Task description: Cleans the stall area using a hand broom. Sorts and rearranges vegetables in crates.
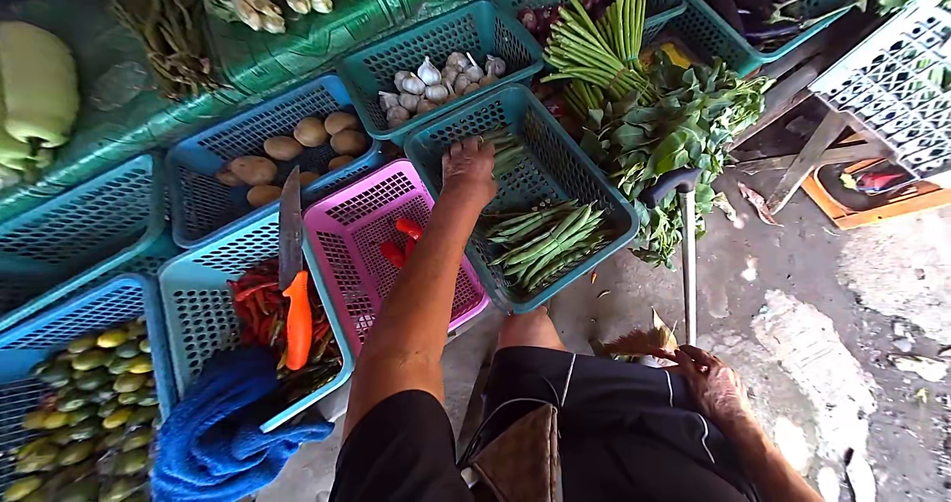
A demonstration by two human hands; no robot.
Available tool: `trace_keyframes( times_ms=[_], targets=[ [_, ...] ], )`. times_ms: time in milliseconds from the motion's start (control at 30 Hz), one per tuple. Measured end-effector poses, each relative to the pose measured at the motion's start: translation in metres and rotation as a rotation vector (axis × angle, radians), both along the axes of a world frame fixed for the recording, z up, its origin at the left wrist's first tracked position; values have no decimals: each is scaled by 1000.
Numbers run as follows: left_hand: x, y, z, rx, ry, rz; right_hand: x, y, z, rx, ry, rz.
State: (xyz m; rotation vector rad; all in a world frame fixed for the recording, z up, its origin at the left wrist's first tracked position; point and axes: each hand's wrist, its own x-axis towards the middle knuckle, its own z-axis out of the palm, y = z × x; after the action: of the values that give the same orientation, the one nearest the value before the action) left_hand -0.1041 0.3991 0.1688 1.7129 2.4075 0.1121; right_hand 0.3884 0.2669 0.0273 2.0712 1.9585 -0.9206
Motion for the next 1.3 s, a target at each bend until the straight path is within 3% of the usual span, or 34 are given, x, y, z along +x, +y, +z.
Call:
trace_keyframes(
  times_ms=[133, 233, 367, 500, 767, 933, 1000, 1067, 1133, 1200, 1300],
  targets=[
    [12, -11, 0, 12, -32, -50, 1, -1, 0, 7, 2, -1],
    [41, -27, 4, 103, -101, -227, 3, -2, -1, 12, -2, 6],
    [78, -41, -3, -183, -178, -430, -1, -1, 2, -17, -5, -14],
    [73, -32, -10, -336, -300, -345, 0, -2, 1, -7, -14, -11],
    [60, -25, 2, -96, -355, -138, 4, -3, 3, -13, 16, -12],
    [72, -35, 0, -259, -447, -395, 0, -1, 7, -16, 13, -20],
    [68, -28, 1, -172, -494, -359, 0, -1, 6, -13, 9, -16],
    [55, -13, 1, -52, -433, -209, 1, -2, 5, -7, 5, -14],
    [48, 2, -3, -160, -323, -115, 2, -2, 3, -10, -6, -13],
    [47, 11, -19, -293, -229, -124, 1, 0, 2, -24, -19, -13],
    [51, 15, -33, -286, -209, -125, 0, -1, 2, -21, -25, -21]
  ],
)
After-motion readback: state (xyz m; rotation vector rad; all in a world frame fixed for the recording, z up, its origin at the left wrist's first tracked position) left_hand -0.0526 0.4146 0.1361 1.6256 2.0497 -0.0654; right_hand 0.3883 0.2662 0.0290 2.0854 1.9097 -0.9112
